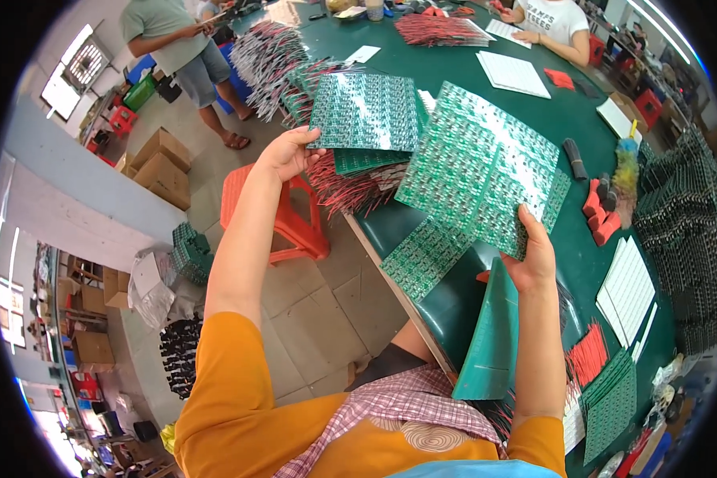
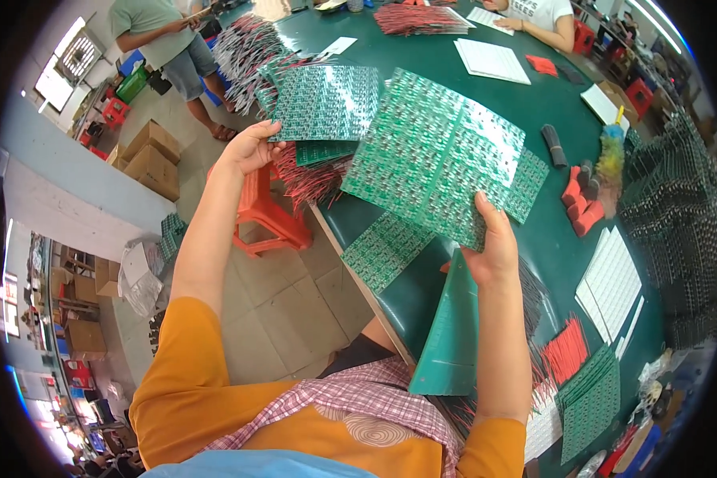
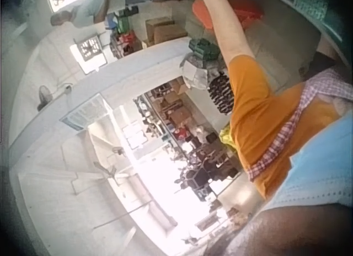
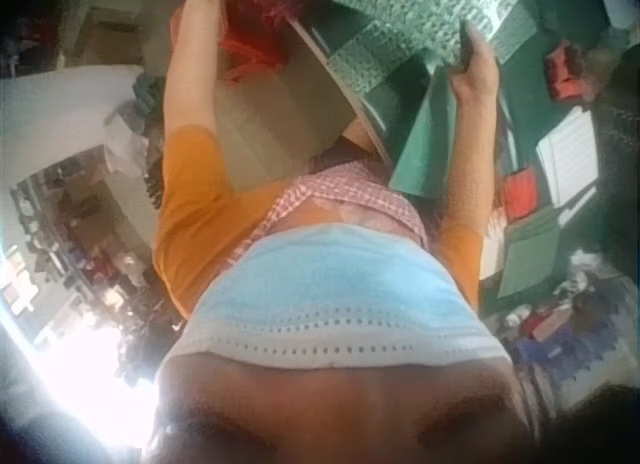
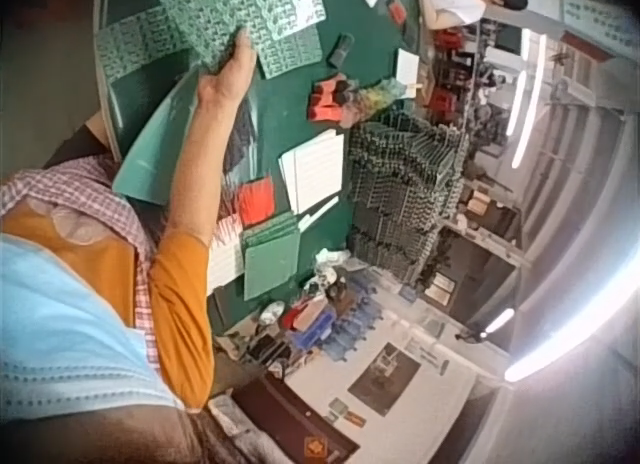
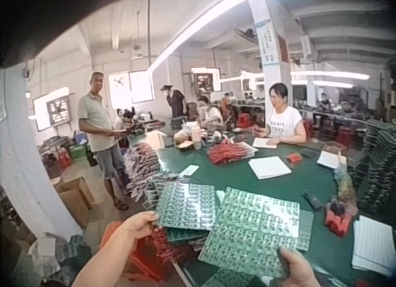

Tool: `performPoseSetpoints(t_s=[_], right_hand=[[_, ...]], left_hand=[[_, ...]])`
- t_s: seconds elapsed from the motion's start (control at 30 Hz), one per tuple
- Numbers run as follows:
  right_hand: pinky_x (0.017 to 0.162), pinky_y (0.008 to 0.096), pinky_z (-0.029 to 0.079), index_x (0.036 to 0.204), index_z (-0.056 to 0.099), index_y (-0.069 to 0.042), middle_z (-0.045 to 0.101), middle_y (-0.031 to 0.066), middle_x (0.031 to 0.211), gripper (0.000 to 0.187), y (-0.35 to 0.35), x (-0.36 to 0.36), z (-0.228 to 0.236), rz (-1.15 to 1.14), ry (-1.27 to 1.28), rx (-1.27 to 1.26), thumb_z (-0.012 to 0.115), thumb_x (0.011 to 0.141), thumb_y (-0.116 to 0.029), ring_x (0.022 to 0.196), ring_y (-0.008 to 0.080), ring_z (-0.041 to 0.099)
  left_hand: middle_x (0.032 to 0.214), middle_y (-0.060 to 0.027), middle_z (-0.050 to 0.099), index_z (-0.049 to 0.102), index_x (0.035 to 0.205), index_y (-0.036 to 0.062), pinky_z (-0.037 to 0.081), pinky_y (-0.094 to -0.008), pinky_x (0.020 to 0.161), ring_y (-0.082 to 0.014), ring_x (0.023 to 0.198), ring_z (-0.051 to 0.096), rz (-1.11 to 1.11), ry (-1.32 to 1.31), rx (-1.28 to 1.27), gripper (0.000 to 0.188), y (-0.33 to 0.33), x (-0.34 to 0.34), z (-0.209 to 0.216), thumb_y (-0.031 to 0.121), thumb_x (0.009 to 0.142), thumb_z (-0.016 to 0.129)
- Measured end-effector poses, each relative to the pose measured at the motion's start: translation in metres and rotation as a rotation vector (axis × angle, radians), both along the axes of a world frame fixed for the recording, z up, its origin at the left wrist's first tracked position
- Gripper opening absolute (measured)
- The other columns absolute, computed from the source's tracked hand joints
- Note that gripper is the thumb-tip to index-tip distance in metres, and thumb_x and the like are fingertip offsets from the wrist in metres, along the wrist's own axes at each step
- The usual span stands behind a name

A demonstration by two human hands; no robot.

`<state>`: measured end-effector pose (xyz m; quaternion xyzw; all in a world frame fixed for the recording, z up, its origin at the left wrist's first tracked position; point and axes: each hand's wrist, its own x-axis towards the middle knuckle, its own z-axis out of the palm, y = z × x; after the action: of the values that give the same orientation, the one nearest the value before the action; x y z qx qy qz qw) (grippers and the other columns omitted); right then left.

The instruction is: Sorting and stacking printed circuit boards into a holding fixture on a factory assembly line.

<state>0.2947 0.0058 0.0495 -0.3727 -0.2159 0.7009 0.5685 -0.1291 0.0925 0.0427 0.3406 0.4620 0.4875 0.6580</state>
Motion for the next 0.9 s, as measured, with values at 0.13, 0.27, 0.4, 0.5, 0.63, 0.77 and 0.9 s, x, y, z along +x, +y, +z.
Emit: performPoseSetpoints(t_s=[0.13,0.27,0.4,0.5,0.63,0.77,0.9], right_hand=[[0.085,0.0390,0.046,0.115,0.054,-0.009,0.062,0.0037,0.108,0.030,0.003,-0.004,0.005,0.060,0.012,0.001,0.058,0.088,-0.022,0.097,0.0184,0.060],[0.085,0.0388,0.046,0.115,0.053,-0.009,0.062,0.0034,0.107,0.030,0.004,-0.002,0.001,0.090,0.029,0.000,0.059,0.088,-0.021,0.096,0.0173,0.060],[0.085,0.0387,0.046,0.115,0.053,-0.009,0.061,0.0036,0.108,0.030,0.002,-0.003,0.002,0.076,0.032,-0.013,0.059,0.088,-0.021,0.096,0.0176,0.059],[0.086,0.0387,0.046,0.115,0.053,-0.009,0.061,0.0041,0.108,0.030,0.000,-0.003,0.000,0.094,0.040,-0.027,0.059,0.088,-0.020,0.096,0.0179,0.059],[0.087,0.0367,0.047,0.114,0.054,-0.005,0.062,0.0069,0.107,0.030,0.000,-0.012,-0.002,0.172,0.043,0.062,0.059,0.087,-0.017,0.096,0.0187,0.060],[0.083,0.0342,0.049,0.114,0.054,-0.003,0.062,0.0077,0.106,0.031,0.007,-0.040,0.008,0.231,-0.045,0.092,0.059,0.087,-0.015,0.095,0.0185,0.060],[0.084,0.0344,0.048,0.116,0.053,-0.004,0.061,0.0080,0.107,0.032,0.017,-0.057,0.017,0.207,-0.051,0.081,0.060,0.087,-0.016,0.096,0.0185,0.060]], left_hand=[[0.087,0.0005,0.062,0.058,0.096,0.0102,0.049,-0.0212,0.058,-0.0111,0.069,0.061,0.050,0.290,-0.092,0.014,0.006,0.012,0.005,0.020,0.087,0.063],[0.082,0.0017,0.059,0.057,0.100,0.0090,0.046,-0.0185,0.053,-0.0098,0.062,0.059,0.099,0.392,-0.053,0.017,0.014,0.014,0.002,0.019,0.087,0.063],[0.084,0.0022,0.060,0.056,0.102,0.0090,0.045,-0.0181,0.053,-0.0084,0.062,0.058,0.159,0.506,-0.062,0.017,0.013,0.018,0.001,0.016,0.087,0.062],[0.086,0.0028,0.061,0.054,0.106,0.0084,0.045,-0.0175,0.052,-0.0079,0.063,0.059,0.111,0.204,0.074,0.021,0.003,0.007,0.007,0.012,0.087,0.061],[0.087,0.0024,0.062,0.051,0.113,0.0077,0.046,-0.0172,0.054,-0.0080,0.065,0.060,0.256,0.233,0.313,0.028,-0.018,0.018,0.015,0.010,0.088,0.060],[0.086,0.0008,0.063,0.049,0.116,0.0062,0.047,-0.0174,0.055,-0.0084,0.064,0.061,0.305,0.291,0.524,0.031,-0.030,0.024,0.029,0.010,0.088,0.060],[0.093,-0.0009,0.064,0.050,0.116,0.0070,0.048,-0.0185,0.057,-0.0087,0.068,0.061,0.309,0.300,0.526,0.030,-0.031,0.024,0.028,0.011,0.088,0.060]])
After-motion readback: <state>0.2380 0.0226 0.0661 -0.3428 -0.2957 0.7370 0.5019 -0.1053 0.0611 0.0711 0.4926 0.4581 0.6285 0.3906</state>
